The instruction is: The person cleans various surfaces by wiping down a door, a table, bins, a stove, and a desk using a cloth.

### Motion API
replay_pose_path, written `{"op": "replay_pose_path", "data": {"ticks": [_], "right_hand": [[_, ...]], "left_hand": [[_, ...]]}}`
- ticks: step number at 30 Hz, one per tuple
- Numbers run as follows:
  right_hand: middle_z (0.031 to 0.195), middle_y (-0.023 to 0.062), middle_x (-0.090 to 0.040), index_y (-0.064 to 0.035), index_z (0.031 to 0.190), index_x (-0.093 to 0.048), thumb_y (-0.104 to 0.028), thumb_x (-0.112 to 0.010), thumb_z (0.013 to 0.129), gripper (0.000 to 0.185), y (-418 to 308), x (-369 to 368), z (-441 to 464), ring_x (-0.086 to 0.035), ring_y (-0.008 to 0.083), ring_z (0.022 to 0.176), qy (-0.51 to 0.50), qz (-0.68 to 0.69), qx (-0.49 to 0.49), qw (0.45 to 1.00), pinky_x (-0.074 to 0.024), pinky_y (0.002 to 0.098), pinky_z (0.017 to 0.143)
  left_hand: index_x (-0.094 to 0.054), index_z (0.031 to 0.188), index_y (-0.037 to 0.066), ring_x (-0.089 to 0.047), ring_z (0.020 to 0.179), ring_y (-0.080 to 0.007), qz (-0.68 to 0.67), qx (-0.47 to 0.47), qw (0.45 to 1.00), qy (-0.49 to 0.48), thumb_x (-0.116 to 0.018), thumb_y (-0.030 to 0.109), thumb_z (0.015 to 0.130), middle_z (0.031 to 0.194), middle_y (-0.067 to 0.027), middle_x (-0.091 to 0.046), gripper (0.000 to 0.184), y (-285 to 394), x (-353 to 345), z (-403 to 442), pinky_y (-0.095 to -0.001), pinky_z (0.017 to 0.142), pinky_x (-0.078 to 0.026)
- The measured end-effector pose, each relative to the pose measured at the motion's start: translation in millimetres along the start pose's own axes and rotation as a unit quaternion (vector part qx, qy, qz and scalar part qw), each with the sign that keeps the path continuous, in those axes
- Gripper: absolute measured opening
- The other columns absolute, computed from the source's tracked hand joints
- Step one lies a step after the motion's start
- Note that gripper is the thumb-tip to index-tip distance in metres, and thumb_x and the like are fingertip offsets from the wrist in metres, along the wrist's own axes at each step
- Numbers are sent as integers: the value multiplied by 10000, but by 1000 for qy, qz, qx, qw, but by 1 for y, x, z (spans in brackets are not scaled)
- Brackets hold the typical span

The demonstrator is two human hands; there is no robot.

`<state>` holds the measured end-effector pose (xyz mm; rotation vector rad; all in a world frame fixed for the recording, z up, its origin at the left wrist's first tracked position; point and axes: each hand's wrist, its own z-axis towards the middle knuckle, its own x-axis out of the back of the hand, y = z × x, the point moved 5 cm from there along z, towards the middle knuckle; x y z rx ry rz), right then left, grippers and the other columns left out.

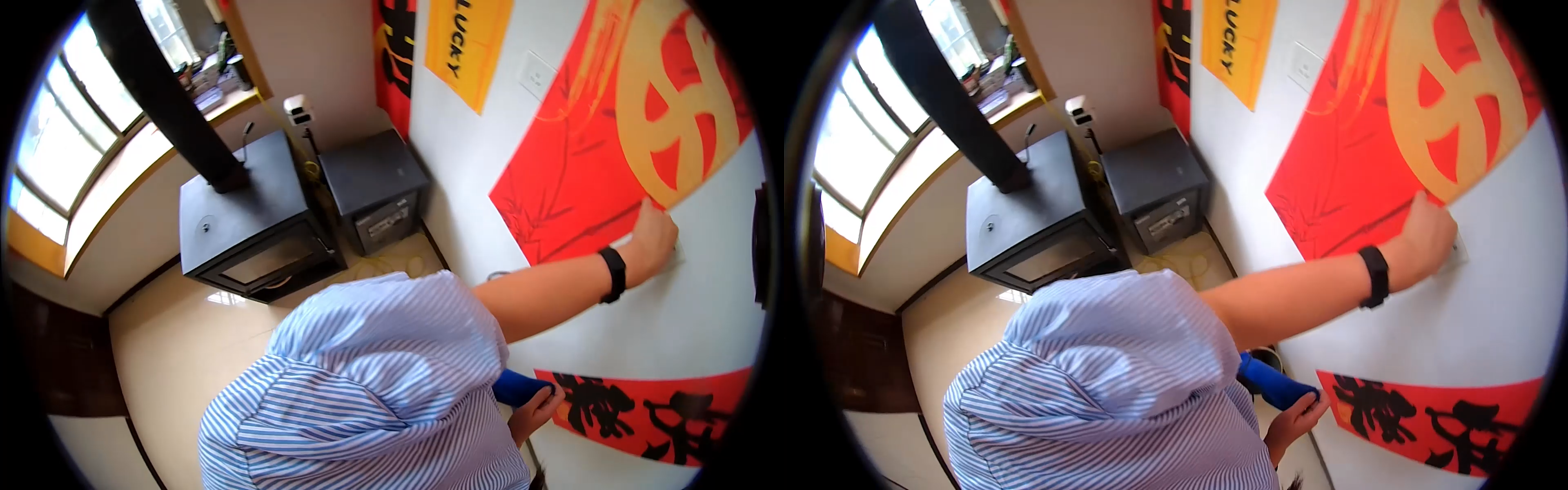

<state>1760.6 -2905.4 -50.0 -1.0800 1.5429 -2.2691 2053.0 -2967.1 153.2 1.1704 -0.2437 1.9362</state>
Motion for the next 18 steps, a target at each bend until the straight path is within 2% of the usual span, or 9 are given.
{"op": "replay_pose_path", "data": {"ticks": [2, 5, 11, 14, 17, 18], "right_hand": [[971, 142, -523, 44, 1129, -474, -165, -405, 1028, 242, 5, -4, 0, -506, 214, 871, -11, -5, -12, 1000, -429, 317, 793], [952, 143, -523, 36, 1102, -477, -162, -404, 1027, 224, -6, -2, 7, -509, 215, 846, -23, -6, 28, 999, -434, 319, 762], [892, 103, -501, 28, 1082, -481, -165, -412, 1026, 213, 2, 14, 24, -459, 171, 771, -32, -24, 55, 998, -378, 285, 667], [876, 99, -504, 32, 1086, -482, -165, -419, 1024, 216, 11, 15, 28, -457, 165, 765, -32, -6, 53, 998, -373, 281, 668], [884, 115, -529, 40, 1078, -493, -153, -435, 1018, 211, 12, 22, 33, -492, 185, 788, -58, -6, 76, 995, -407, 298, 703], [886, 126, -543, 43, 1067, -505, -142, -448, 1011, 202, 11, 26, 34, -512, 201, 792, -63, -7, 91, 994, -423, 311, 711]], "left_hand": [[-722, 815, 112, -635, 727, -212, 18, 4, 1000, 10, -649, 160, 784, 746, -52, -659, 92, 4, -1, -1, -374, 798, -393], [-745, 875, 136, -655, 828, -205, 41, 18, 999, -18, -657, 196, 810, 824, -27, -697, 125, 6, -7, 0, -386, 860, -423], [-732, 904, 109, -655, 804, -220, -4, 25, 998, -56, -657, 187, 799, 811, -38, -689, 151, 1, 0, 1, -386, 878, -416], [-718, 813, 92, -610, 710, -219, -31, 46, 998, -33, -665, 196, 773, 719, -60, -628, 123, -4, -3, 1, -390, 801, -385], [-691, 898, 65, -583, 749, -244, -54, 46, 997, -14, -658, 270, 799, 789, -89, -619, 230, -7, 18, -17, -406, 798, -390], [-674, 928, 58, -573, 761, -252, -94, 26, 992, 80, -656, 294, 804, 817, -98, -615, 268, -7, 41, -33, -409, 790, -395]]}}
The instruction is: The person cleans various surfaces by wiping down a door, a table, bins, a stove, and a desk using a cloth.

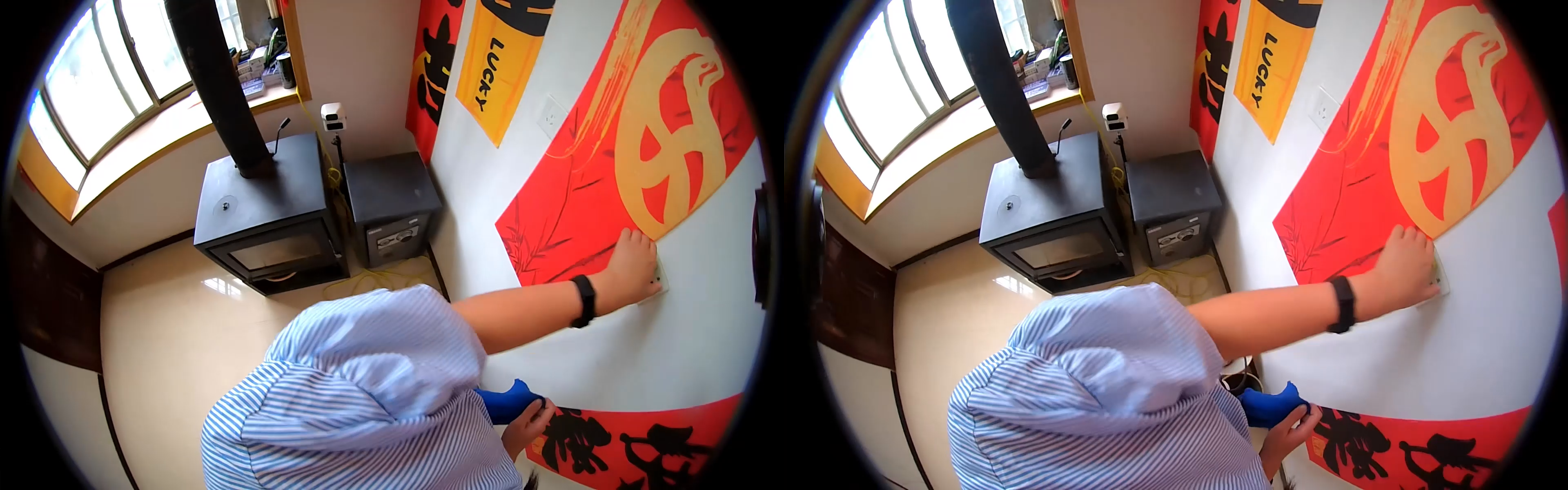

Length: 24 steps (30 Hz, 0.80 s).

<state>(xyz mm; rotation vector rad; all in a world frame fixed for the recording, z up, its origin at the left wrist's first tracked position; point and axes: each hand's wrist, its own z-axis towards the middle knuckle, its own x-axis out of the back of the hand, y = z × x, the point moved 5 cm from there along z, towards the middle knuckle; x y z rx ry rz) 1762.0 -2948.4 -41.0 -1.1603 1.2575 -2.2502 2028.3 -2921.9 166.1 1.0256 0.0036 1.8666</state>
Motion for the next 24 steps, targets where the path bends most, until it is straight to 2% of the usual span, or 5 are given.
{"op": "replay_pose_path", "data": {"ticks": [2, 10, 18, 21, 24], "right_hand": [[884, 147, -569, 49, 1043, -533, -107, -481, 991, 173, -4, 5, 2, -550, 239, 798, -5, -16, 62, 998, -450, 341, 722], [899, 183, -650, 57, 995, -606, 2, -610, 895, 115, -82, 70, 59, -628, 312, 774, 97, -82, 274, 953, -506, 384, 711], [1482, 136, -352, -43, 1475, -306, -465, -358, 1033, 613, 31, -16, 81, -335, 275, 1363, -110, 114, -44, 986, -273, 405, 1123], [1455, 43, -409, -144, 1469, -342, -573, -311, 1010, 629, -20, -98, 3, -390, 232, 1336, -353, 538, -276, 714, -319, 427, 1094], [1393, 82, -476, -107, 1398, -410, -467, -348, 1039, 512, -32, -121, -4, -480, 235, 1267, -285, 519, -311, 743, -381, 369, 1052]], "left_hand": [[-639, 988, 44, -552, 785, -269, -97, -52, 978, 175, -652, 342, 813, 873, -115, -608, 346, 1, 42, -41, -414, 775, -404], [-527, 1110, 2, -593, 963, -256, -616, -60, 684, -386, -497, 381, 1010, 989, -176, -613, 394, 30, -52, -258, -400, 840, -466], [-487, 994, 16, -574, 757, -460, -359, 169, 906, -148, -408, 371, 1029, 783, -260, -590, 365, -20, -6, -257, -496, 677, -445], [-472, 958, 13, -562, 733, -465, -285, 220, 923, -132, -425, 319, 1017, 777, -284, -580, 316, -32, -12, -272, -523, 649, -420], [-397, 996, -24, -551, 723, -479, -284, 254, 917, -115, -428, 259, 1009, 773, -304, -570, 285, -50, -3, -295, -519, 630, -414]]}}
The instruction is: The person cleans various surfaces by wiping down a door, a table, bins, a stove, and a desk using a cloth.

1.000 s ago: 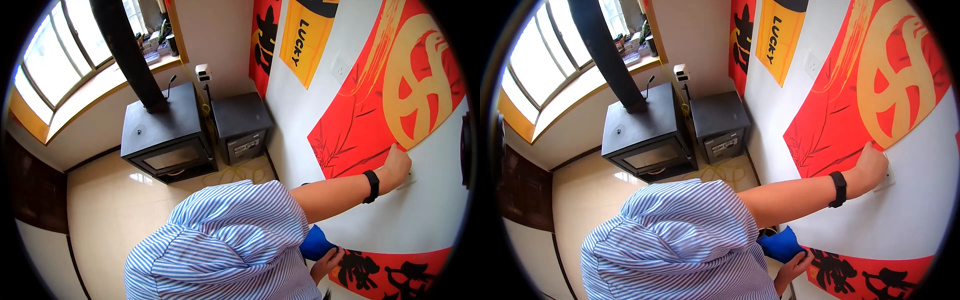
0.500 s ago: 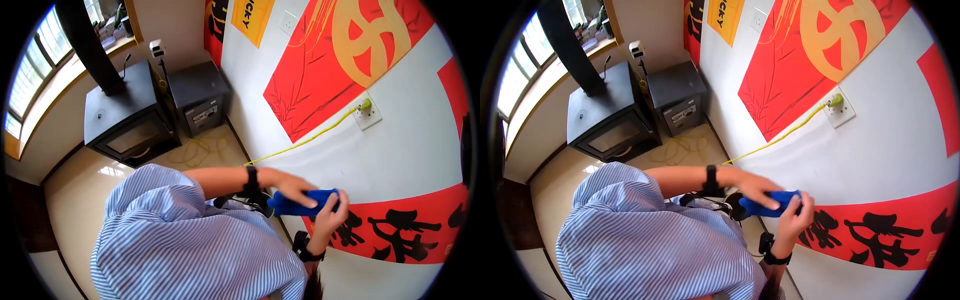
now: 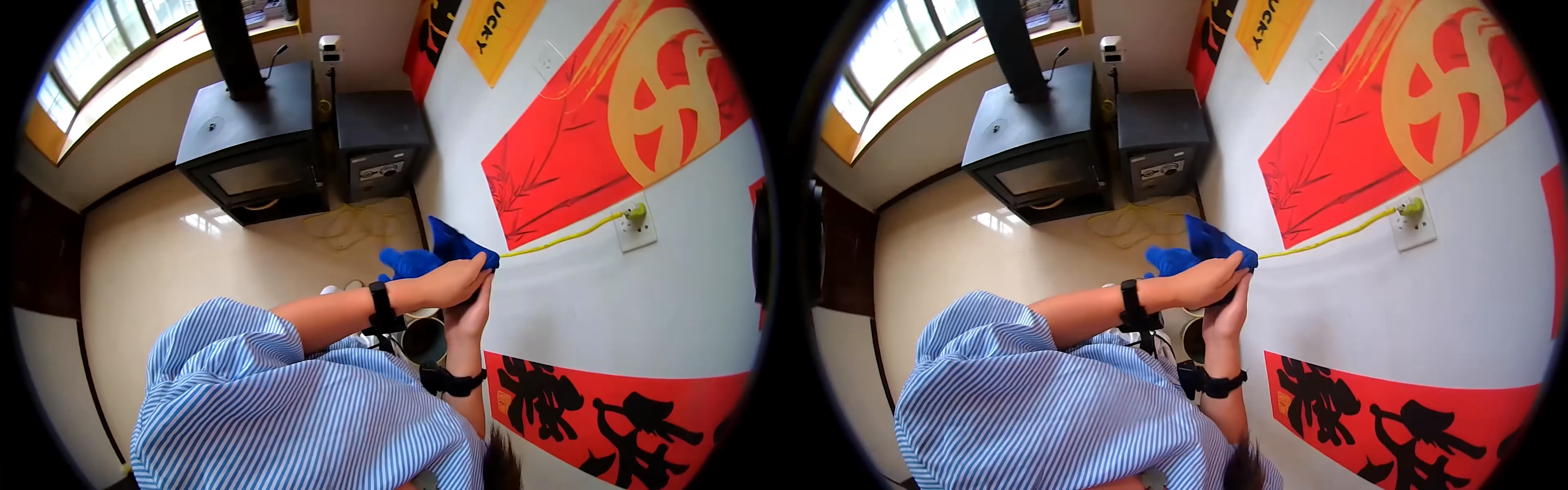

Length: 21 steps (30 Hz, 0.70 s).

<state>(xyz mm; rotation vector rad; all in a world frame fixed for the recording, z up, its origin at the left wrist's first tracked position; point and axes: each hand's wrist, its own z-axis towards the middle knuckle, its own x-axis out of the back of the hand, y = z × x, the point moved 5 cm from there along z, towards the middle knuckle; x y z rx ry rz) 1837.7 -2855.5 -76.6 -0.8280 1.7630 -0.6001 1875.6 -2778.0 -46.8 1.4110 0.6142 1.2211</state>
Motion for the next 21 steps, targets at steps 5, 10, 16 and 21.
{"op": "replay_pose_path", "data": {"ticks": [5, 10, 16, 21], "right_hand": [[1132, 151, -620, -20, 1252, -509, -359, -365, 1053, 418, 11, -36, 5, -606, 226, 1029, -36, -373, 219, 901, -468, 349, 883], [724, 246, -621, 2, 1016, -581, -211, -466, 996, 243, 15, -69, 7, -633, 396, 681, -78, -723, 342, 595, -469, 458, 564], [728, 163, -626, -18, 991, -610, -138, -630, 908, 148, -2, -122, 18, -576, 383, 624, 20, -694, 513, 505, -451, 468, 587], [875, 152, -682, -16, 963, -641, -83, -721, 841, 160, 46, -186, -10, -640, 335, 732, -35, -596, 634, 492, -495, 403, 655]], "left_hand": [[-393, 1001, -16, -573, 720, -452, 14, 67, 997, -37, -419, 171, 998, 793, -275, -594, 188, 7, 56, -30, -479, 627, -437], [-429, 1062, -3, -579, 710, -424, -15, 40, 998, -47, -530, 194, 975, 803, -256, -603, 238, -2, 114, -69, -450, 610, -448], [-606, 1026, 14, -624, 672, -382, 98, 18, 979, 180, -690, 404, 863, 711, -192, -629, 431, -23, 212, -96, -424, 618, -496], [-626, 1156, 67, -640, 886, -363, 205, -23, 967, 148, -705, 430, 834, 953, -177, -673, 492, -56, 302, -139, -386, 780, -519]]}}
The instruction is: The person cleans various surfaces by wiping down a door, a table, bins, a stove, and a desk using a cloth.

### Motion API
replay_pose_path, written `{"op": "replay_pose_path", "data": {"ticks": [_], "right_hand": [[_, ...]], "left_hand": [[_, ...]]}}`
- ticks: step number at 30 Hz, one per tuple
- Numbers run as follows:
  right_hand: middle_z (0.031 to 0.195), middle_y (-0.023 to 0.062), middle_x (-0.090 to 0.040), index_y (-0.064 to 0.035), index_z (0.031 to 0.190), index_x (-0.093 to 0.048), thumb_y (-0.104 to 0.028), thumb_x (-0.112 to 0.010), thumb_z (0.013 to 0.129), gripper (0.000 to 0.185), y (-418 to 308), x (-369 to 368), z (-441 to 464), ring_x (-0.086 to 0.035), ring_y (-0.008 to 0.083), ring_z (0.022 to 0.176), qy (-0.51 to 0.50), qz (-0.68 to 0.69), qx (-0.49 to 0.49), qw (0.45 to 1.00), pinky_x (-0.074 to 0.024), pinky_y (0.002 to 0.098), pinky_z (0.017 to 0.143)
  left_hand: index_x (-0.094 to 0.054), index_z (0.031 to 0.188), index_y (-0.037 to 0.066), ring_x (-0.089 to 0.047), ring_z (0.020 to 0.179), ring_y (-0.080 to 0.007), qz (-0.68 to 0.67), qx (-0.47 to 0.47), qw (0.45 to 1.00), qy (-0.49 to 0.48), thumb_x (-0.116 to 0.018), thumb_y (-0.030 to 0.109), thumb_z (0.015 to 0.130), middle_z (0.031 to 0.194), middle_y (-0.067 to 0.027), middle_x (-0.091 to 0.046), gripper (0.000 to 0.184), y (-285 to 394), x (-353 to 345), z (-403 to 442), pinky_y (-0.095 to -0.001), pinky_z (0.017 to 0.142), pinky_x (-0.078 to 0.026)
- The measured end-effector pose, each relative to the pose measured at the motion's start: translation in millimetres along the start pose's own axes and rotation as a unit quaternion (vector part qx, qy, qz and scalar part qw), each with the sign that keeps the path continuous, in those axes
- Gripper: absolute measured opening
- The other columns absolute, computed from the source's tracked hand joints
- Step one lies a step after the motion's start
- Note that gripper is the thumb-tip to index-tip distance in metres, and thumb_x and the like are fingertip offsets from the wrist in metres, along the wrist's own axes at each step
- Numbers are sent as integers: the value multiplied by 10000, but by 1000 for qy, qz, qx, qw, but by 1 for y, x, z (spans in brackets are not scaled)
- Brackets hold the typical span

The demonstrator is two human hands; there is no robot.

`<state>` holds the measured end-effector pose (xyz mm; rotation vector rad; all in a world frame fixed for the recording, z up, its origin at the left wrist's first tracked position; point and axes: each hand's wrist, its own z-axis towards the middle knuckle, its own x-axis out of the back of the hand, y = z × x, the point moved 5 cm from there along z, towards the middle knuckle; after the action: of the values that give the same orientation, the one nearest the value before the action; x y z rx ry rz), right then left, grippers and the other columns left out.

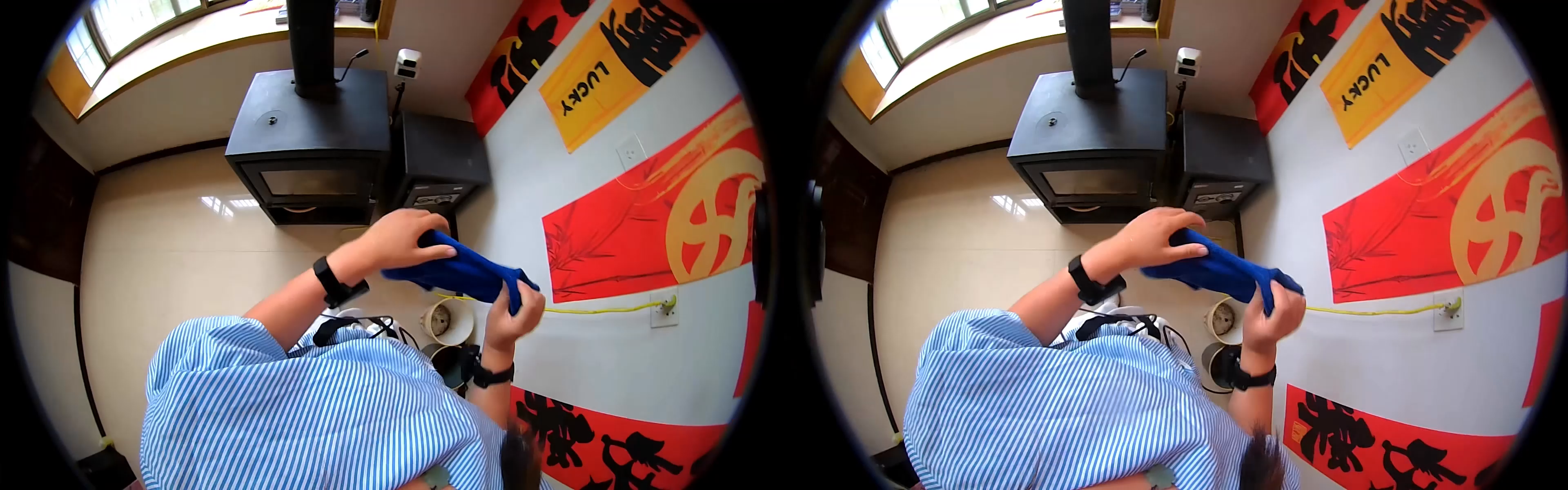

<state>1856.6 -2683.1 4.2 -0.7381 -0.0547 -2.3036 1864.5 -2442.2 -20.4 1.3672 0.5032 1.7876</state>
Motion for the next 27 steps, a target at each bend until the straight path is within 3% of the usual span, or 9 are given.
{"op": "replay_pose_path", "data": {"ticks": [1, 3, 5, 7, 9, 11, 14, 20, 27], "right_hand": [[877, 152, -681, -24, 982, -638, -83, -729, 828, 189, 0, -26, -3, -633, 340, 715, 2, 12, 29, 1000, -490, 403, 643], [844, 164, -693, -26, 872, -663, -129, -767, 806, 161, 8, -82, -9, -670, 336, 767, -218, 93, -149, 960, -525, 385, 721], [784, 155, -692, -18, 807, -665, -178, -753, 828, 184, -18, -91, -1, -666, 352, 708, -128, 114, -211, 962, -532, 375, 688], [721, 128, -684, -28, 816, -661, -277, -745, 840, 264, -35, -119, -2, -662, 336, 646, -166, 86, -213, 959, -531, 377, 657], [692, 112, -680, -35, 807, -661, -318, -751, 834, 297, -54, -154, 1, -665, 320, 638, -244, 22, -227, 943, -531, 380, 662], [832, 150, -682, -58, 978, -625, -316, -735, 833, 316, -68, -185, 0, -661, 367, 780, -335, 89, -256, 902, -520, 399, 741], [1077, 210, -627, -70, 1180, -514, -144, -670, 816, 403, -99, -220, 7, -603, 407, 1003, -439, 198, -202, 853, -484, 412, 864], [947, 168, -607, -28, 997, -610, 12, -554, 768, 239, -66, -290, 19, -603, 365, 936, -441, 180, -132, 870, -485, 390, 838], [912, 115, -610, -33, 923, -649, 33, -555, 718, 235, -8, -416, 91, -615, 269, 855, -336, 154, -193, 909, -495, 355, 789]], "left_hand": [[-630, 1170, 94, -622, 976, -364, -21, -2, 1000, -2, -683, 379, 857, 1057, -180, -656, 427, -24, 9, -8, -392, 828, -506], [-643, 1151, 106, -630, 948, -360, 46, 30, 997, -54, -653, 334, 878, 1014, -174, -664, 356, -81, 20, -31, -419, 804, -510], [-657, 973, 80, -630, 889, -354, 93, 136, 974, -152, -632, 262, 884, 934, -165, -661, 204, -118, 30, -49, -446, 746, -500], [-617, 879, 60, -617, 853, -351, 119, 180, 972, -92, -635, 254, 881, 864, -157, -642, 195, -138, 55, -65, -450, 719, -488], [-591, 831, 50, -597, 816, -349, 128, 66, 989, 39, -625, 242, 892, 825, -149, -613, 204, -163, 75, -78, -453, 699, -476], [-578, 937, 45, -584, 813, -374, 164, 72, 983, 43, -594, 202, 917, 861, -162, -599, 159, -180, 89, -86, -464, 704, -467], [-509, 1074, 47, -615, 863, -409, 51, 238, 968, 60, -572, 224, 940, 913, -213, -637, 231, -237, 95, -103, -493, 718, -482], [-398, 1422, 168, -624, 934, -411, -42, 243, 969, 31, -617, 247, 918, 1014, -222, -652, 556, -261, 108, -103, -457, 772, -509], [-629, 1216, 96, -625, 903, -345, -89, 200, 973, -68, -629, 230, 911, 997, -149, -630, 334, -302, 105, -37, -403, 796, -509]]}}
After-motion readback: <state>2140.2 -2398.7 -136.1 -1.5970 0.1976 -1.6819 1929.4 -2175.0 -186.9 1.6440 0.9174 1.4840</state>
